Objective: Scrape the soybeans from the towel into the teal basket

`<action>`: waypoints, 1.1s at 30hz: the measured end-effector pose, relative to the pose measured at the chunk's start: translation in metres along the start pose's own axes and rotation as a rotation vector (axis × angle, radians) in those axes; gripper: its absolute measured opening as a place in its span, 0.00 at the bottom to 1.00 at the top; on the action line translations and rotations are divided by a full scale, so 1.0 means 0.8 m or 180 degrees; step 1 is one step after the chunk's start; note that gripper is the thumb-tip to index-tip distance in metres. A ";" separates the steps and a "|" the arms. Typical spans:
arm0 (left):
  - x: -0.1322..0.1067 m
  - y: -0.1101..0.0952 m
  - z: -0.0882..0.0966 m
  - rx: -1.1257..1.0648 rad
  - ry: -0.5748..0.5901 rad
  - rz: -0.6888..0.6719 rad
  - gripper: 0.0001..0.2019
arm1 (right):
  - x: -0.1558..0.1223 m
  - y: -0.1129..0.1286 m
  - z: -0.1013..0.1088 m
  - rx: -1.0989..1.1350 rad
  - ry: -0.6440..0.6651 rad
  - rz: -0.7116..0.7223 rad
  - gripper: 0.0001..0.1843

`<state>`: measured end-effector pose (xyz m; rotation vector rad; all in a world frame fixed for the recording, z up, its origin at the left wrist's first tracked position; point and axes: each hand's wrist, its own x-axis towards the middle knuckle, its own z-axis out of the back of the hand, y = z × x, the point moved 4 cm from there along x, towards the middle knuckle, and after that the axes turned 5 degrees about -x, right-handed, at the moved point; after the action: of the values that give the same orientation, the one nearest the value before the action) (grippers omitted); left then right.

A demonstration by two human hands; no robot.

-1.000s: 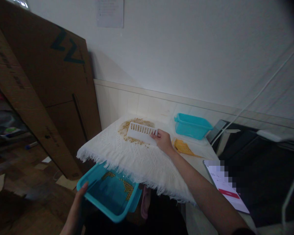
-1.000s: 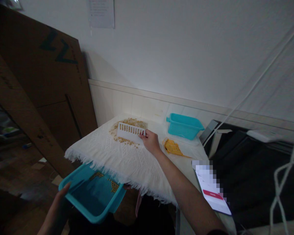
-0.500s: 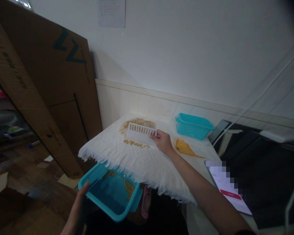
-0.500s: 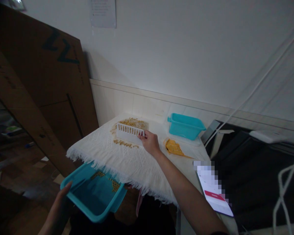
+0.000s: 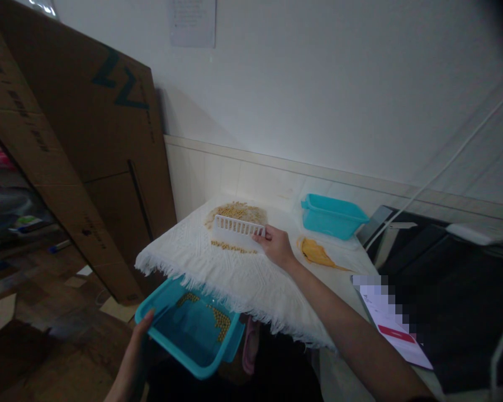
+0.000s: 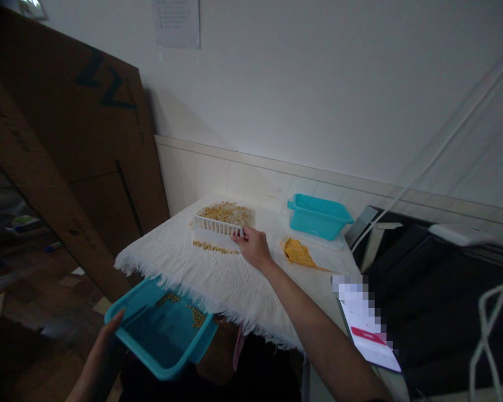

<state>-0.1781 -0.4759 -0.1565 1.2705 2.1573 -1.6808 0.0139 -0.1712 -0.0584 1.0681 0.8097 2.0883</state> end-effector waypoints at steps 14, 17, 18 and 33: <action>-0.007 -0.002 -0.001 0.0051 -0.0113 0.0085 0.38 | -0.005 0.033 -0.009 0.0267 -0.0018 0.0008 0.09; -0.007 -0.002 -0.005 0.0000 0.0058 0.0014 0.39 | -0.004 0.045 -0.037 0.0471 0.0208 -0.0116 0.07; -0.006 -0.002 -0.005 -0.0029 0.0109 -0.0022 0.39 | -0.003 0.048 -0.047 0.0492 0.0265 -0.0168 0.07; -0.010 -0.004 -0.005 -0.0015 0.0148 -0.0233 0.40 | -0.005 0.009 -0.022 0.0165 -0.0017 -0.0582 0.06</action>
<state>-0.1735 -0.4770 -0.1479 1.2563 2.2592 -1.6885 -0.0011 -0.1825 -0.0634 0.9874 0.9275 1.9201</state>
